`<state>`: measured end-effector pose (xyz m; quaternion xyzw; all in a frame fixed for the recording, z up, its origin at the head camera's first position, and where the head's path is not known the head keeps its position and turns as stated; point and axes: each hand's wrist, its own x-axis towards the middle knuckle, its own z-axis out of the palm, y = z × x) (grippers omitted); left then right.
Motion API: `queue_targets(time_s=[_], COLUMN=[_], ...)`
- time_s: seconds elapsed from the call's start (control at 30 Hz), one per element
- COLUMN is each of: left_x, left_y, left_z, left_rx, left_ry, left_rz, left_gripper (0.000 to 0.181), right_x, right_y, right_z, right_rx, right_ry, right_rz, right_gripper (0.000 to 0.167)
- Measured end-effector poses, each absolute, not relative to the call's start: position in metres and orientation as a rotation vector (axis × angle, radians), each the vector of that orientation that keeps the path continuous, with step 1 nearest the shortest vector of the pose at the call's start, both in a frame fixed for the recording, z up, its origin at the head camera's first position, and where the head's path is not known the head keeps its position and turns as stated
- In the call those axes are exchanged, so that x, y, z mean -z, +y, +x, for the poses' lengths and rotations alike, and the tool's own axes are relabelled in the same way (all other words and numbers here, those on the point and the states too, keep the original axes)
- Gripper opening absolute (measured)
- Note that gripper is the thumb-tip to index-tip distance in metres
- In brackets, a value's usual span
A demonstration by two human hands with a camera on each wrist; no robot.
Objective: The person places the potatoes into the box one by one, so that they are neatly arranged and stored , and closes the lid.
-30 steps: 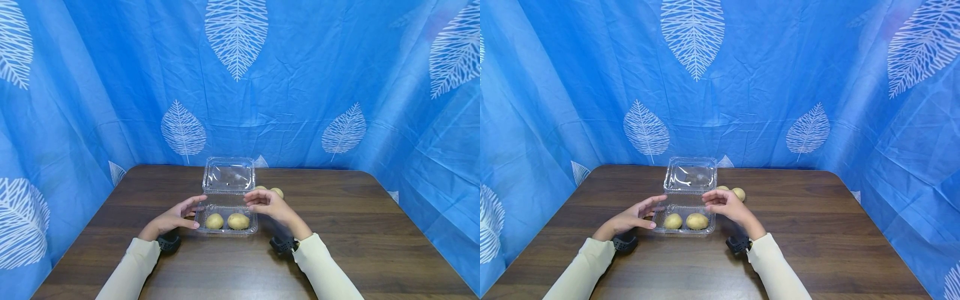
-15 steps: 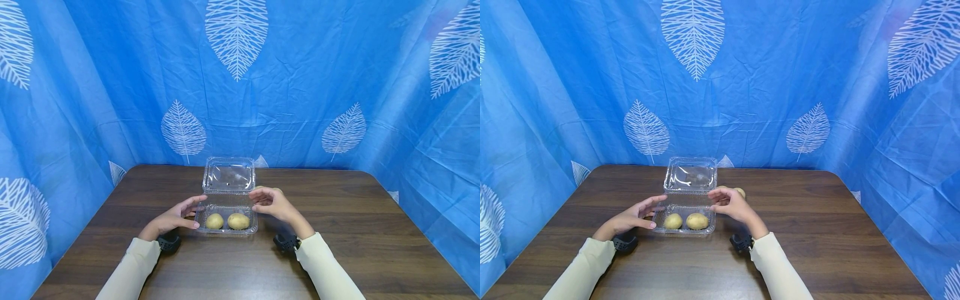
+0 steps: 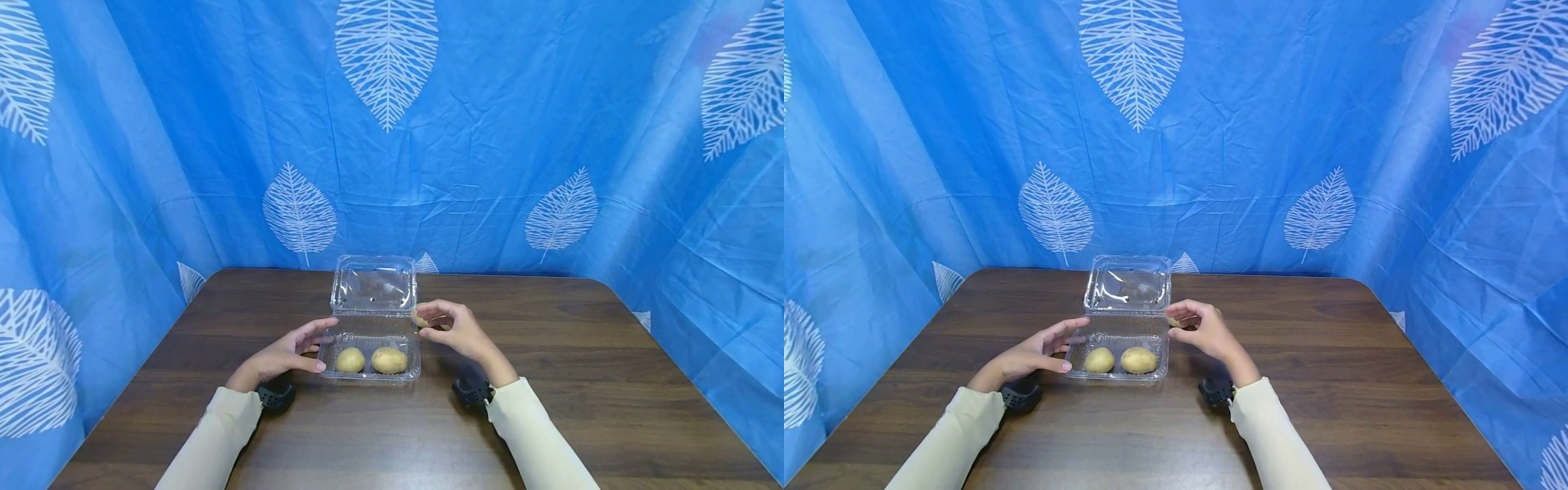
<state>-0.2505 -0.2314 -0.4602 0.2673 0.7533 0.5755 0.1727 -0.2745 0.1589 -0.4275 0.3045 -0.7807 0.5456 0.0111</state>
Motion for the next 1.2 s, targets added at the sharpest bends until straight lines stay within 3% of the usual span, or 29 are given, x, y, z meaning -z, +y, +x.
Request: queue_targets(time_s=[1.2], left_x=[0.458], left_y=[-0.231], left_z=[-0.249], left_rx=[-1.657], left_ry=[2.111], left_rz=[0.767], left_gripper=[0.093], right_x=[0.441], right_y=[0.186], right_z=[-0.288], right_rx=[-1.654], right_ry=[-2.302], right_rz=[0.532], right_gripper=[0.037])
